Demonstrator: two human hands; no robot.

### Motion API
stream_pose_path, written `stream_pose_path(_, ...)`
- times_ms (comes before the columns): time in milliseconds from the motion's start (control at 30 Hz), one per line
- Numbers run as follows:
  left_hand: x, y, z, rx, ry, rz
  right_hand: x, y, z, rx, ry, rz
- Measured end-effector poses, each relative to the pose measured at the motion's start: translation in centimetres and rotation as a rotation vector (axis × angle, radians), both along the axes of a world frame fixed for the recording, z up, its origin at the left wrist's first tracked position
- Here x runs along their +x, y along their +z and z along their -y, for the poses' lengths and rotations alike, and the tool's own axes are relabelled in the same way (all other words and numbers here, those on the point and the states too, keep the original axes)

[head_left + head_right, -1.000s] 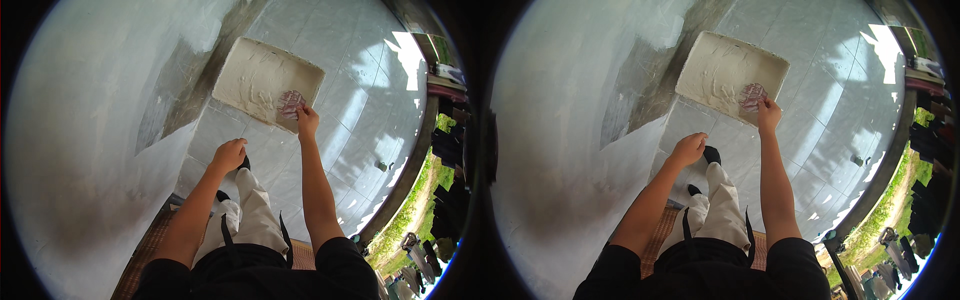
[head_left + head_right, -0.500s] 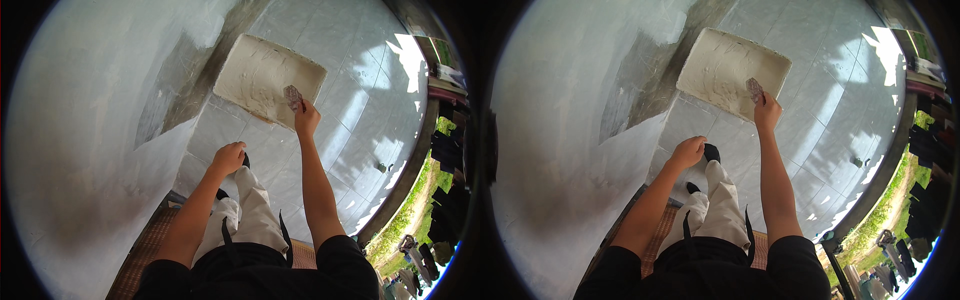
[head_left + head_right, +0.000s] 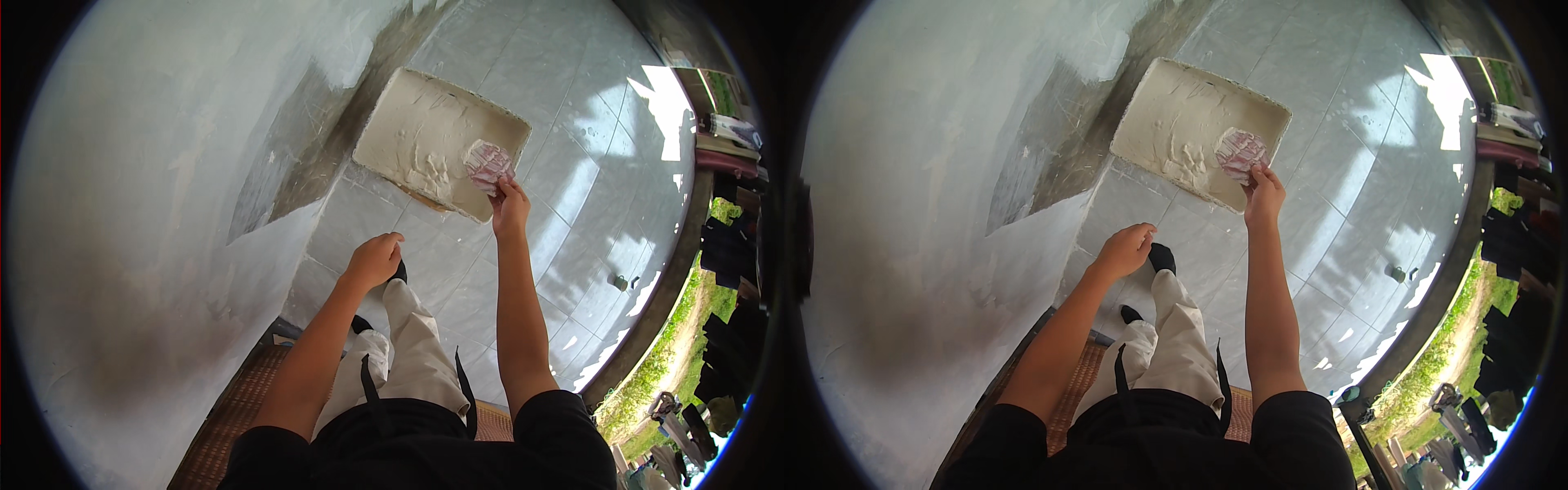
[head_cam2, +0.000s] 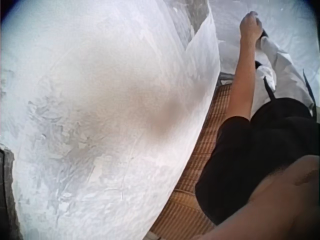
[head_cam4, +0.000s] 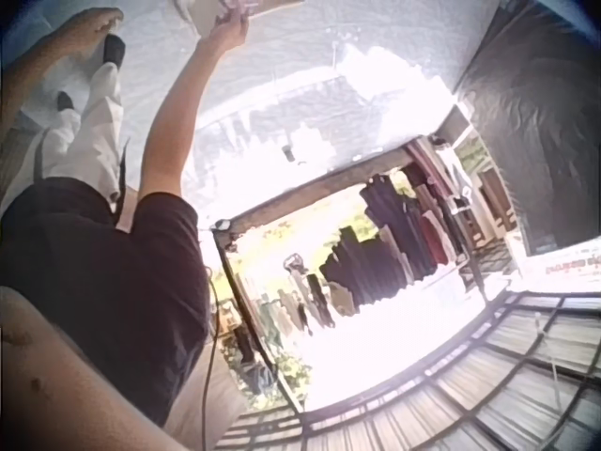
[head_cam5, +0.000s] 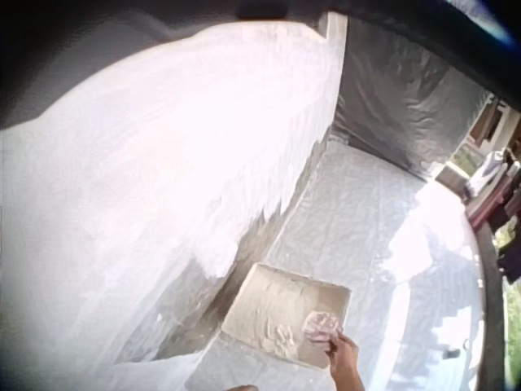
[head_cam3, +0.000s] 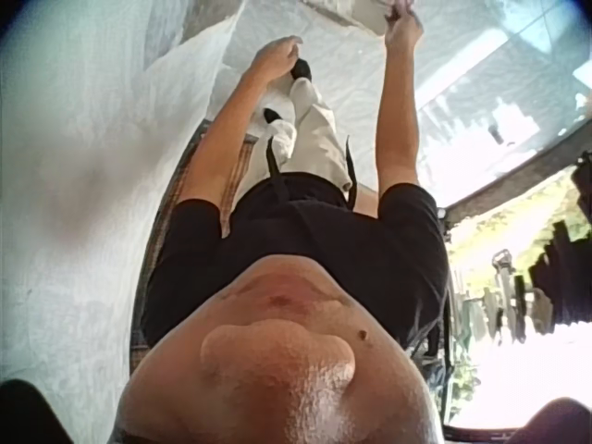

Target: The person applies wall filler to cracks and holes in a wall using a plastic scraper.

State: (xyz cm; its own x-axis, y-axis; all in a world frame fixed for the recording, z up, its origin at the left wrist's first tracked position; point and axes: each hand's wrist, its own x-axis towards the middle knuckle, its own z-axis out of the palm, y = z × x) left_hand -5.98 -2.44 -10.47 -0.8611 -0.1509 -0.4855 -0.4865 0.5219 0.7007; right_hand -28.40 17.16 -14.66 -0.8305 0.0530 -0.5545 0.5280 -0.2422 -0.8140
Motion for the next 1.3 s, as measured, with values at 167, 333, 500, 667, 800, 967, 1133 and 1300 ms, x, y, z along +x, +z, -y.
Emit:
stream_pose_path(167, -2.2, 5.7, 1.6, 0.043, 0.117, -0.09, 0.0, 6.4, 2.2, -0.354, 0.173, 0.034)
stream_pose_path(333, -3.6, 13.7, 5.0, -0.016, 0.218, -0.349, 0.0, 18.3, 8.9, -0.56, 0.447, -0.135)
stream_pose_path(500, -1.4, 25.3, 8.6, -0.132, 0.282, -0.601, 2.3, 30.8, 16.0, -0.809, 0.667, -0.302)
stream_pose_path(667, 6.9, 36.5, 10.1, -0.392, 0.307, -0.861, 11.0, 43.8, 20.8, -0.926, 0.832, -0.455)
stream_pose_path(800, 15.0, 42.9, 10.4, -0.636, 0.393, -1.028, 19.1, 52.0, 23.3, -1.049, 0.933, -0.592)
stream_pose_path(967, 24.8, 50.1, 10.8, -1.091, 0.468, -1.271, 28.1, 60.1, 26.0, -1.217, 1.115, -0.792)
stream_pose_path(1133, 35.9, 55.4, 11.1, -1.479, 0.65, -1.337, 38.7, 67.8, 27.1, -1.363, 1.228, -0.917)
stream_pose_path(1300, 46.2, 58.7, 12.3, -1.842, 0.855, -1.306, 48.0, 73.3, 28.6, -1.339, 1.111, -1.273)
